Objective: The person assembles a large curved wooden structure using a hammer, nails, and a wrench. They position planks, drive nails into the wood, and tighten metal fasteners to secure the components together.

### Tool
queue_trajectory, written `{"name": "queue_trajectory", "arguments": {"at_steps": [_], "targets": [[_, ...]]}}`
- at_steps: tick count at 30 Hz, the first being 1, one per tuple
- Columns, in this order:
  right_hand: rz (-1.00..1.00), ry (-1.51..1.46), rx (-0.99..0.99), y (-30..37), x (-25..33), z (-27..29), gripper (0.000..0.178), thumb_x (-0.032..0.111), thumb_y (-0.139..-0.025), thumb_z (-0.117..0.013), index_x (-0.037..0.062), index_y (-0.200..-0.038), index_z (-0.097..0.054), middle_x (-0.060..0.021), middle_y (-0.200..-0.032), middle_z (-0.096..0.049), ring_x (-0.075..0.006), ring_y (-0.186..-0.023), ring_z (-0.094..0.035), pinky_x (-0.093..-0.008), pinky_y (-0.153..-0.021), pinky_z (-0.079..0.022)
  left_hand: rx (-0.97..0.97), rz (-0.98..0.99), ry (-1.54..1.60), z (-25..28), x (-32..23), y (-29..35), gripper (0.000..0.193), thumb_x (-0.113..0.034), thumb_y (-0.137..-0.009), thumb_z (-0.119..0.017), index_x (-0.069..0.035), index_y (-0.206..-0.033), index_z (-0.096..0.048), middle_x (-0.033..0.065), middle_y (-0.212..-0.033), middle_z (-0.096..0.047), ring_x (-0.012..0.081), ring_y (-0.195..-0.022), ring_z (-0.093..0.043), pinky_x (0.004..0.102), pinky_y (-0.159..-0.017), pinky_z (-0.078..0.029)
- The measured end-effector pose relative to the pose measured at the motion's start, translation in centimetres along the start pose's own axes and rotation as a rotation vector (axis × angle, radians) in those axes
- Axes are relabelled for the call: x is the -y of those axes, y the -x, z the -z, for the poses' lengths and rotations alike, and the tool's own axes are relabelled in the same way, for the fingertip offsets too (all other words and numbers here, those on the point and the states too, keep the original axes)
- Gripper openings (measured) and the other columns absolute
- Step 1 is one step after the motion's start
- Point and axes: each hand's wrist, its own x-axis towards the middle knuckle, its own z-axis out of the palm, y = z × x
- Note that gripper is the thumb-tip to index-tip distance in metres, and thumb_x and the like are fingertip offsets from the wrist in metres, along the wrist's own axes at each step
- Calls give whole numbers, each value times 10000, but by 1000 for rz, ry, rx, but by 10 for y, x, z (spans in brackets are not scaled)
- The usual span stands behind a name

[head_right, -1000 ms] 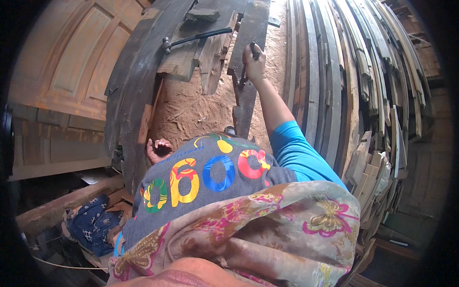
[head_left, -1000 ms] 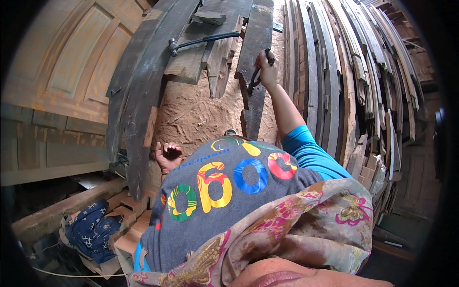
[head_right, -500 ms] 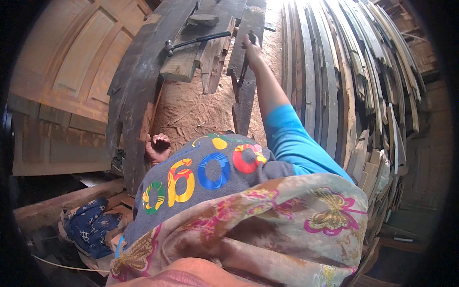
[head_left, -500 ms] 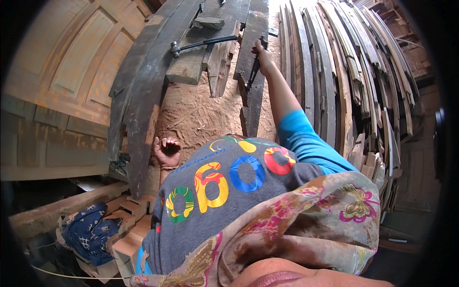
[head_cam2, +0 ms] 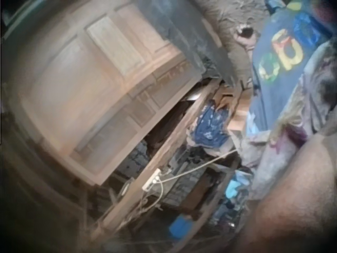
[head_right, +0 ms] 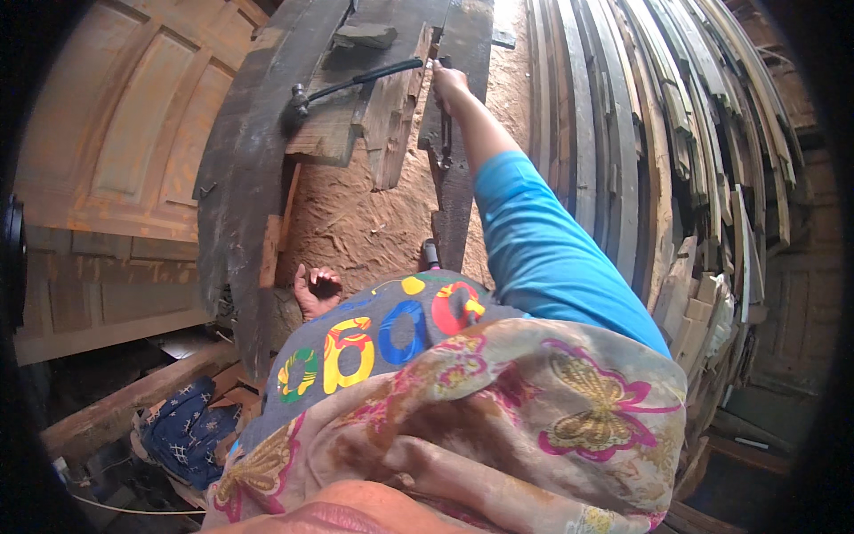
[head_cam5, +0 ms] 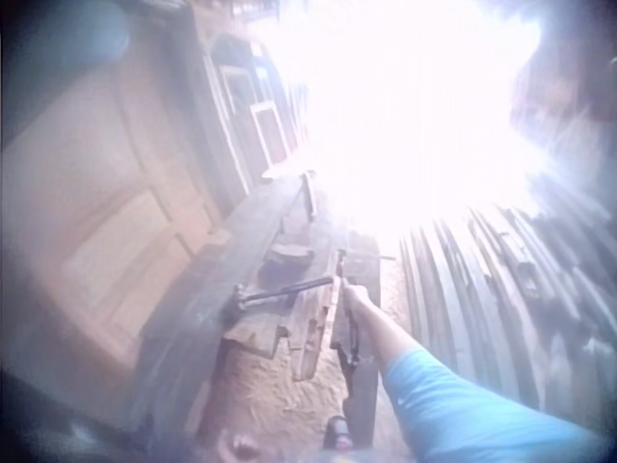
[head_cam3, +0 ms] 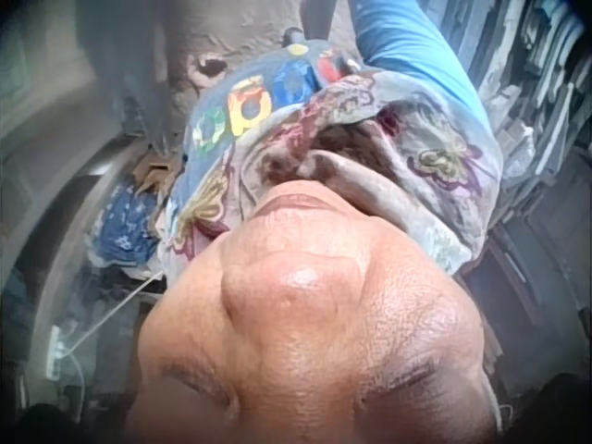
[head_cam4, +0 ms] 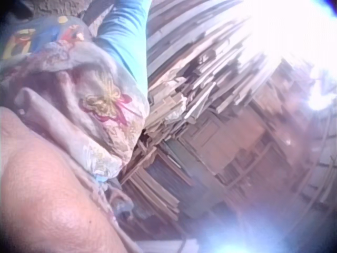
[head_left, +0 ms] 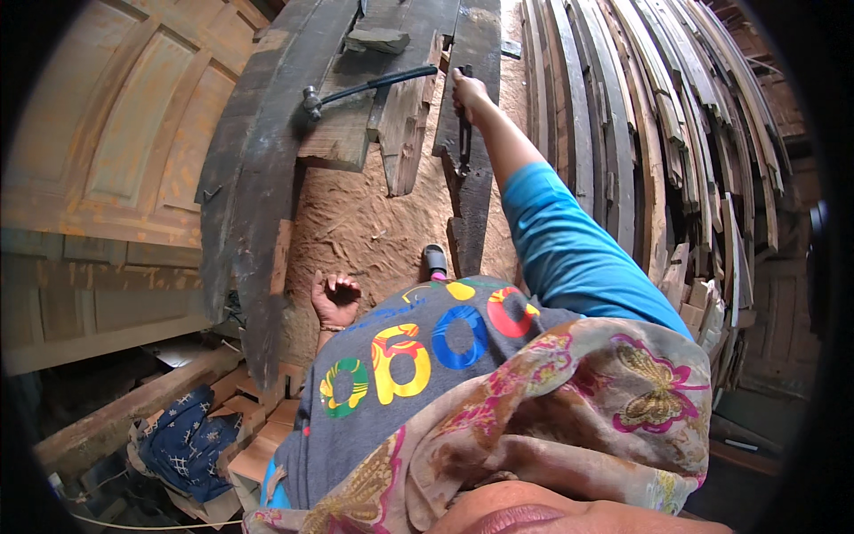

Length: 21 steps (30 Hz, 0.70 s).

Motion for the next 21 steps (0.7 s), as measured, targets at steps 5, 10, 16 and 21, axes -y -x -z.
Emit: {"name": "queue_trajectory", "arguments": {"at_steps": [5,10,16,21], "targets": [[-195,-1,132,-23,-2,-6,397,491,-885,-526,133,-723,-467,-2,-523,-359,-167,-441,-357,-344,-435,-307,92,79,-6,-25,11,-15,451,-415,-891,-504,-66,-605,-492,65,-711,-516,196,-741,-510,343,-733,-438],[330,-10,-98,51,0,23,423,476,-850,-602,97,-1034,-563,-42,-769,-577,-146,-647,-520,-337,-570,-403,68,1,70,-22,5,-10,447,-417,-883,-522,-73,-600,-478,57,-683,-508,192,-733,-513,346,-727,-449],[585,-135,-308,101,-26,19,265,286,-917,-556,22,-903,-554,-25,-701,-555,-126,-618,-521,-280,-580,-424,43,-21,61,-1,1,-9,431,-379,-868,-550,-83,-570,-454,63,-679,-518,179,-732,-529,328,-723,-450],[733,-290,-32,121,-42,43,241,272,-906,-568,66,-787,-529,25,-596,-464,-81,-537,-443,-250,-510,-365,49,45,42,-5,11,-28,437,-386,-875,-534,-81,-569,-469,64,-692,-538,181,-736,-536,330,-733,-458]]}}
